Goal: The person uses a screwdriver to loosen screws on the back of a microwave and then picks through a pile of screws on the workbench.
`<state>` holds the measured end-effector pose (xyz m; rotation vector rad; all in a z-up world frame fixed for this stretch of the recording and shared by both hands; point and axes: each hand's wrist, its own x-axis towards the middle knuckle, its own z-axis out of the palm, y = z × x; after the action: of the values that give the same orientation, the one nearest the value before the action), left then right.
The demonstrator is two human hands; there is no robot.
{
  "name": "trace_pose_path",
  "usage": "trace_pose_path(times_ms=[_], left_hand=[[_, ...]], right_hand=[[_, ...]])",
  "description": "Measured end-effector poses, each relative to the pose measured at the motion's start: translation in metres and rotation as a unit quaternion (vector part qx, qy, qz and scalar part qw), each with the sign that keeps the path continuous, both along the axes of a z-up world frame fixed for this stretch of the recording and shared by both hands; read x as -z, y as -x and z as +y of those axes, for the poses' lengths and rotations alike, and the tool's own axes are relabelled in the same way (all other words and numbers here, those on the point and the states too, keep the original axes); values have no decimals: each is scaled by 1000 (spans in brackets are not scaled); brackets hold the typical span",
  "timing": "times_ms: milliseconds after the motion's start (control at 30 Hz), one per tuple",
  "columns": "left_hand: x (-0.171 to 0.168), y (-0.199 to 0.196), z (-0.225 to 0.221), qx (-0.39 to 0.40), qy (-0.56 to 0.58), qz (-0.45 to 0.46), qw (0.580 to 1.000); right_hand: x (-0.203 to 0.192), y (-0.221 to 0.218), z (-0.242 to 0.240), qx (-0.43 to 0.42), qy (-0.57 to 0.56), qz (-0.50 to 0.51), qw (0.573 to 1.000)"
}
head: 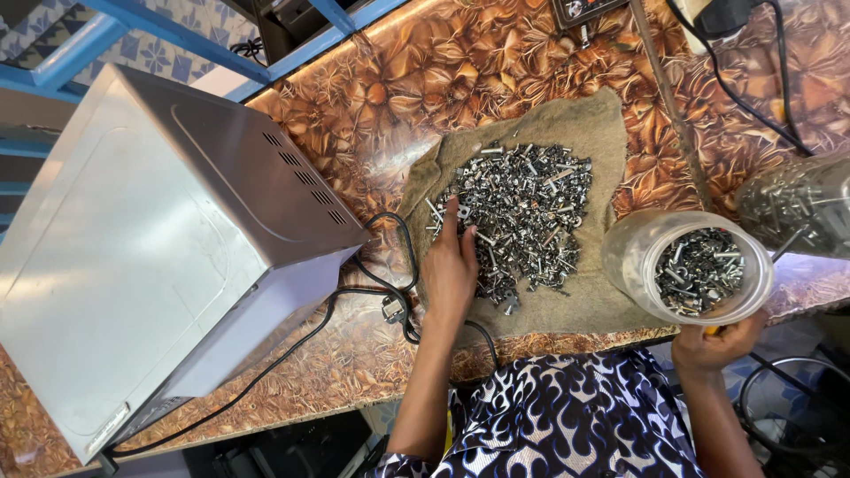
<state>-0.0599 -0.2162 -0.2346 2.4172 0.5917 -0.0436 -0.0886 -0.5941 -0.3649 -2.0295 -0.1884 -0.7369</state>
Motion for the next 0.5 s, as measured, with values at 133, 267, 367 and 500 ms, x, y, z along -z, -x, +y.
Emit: trace_pose_path(times_ms=[133,267,367,500], left_hand=[[2,0,-5,15,-27,24,999],[-12,13,-16,25,10,7,1000],[-10,22,-26,38,10,8,999],[-4,36,-42,76,2,-13,997]], right_hand=[[-21,1,7,5,-3,58,998],[-18,11,0,70,-68,139,985],[-38,5,-3,113,-74,125,983],[-52,4,-12,135,-213,166,953]])
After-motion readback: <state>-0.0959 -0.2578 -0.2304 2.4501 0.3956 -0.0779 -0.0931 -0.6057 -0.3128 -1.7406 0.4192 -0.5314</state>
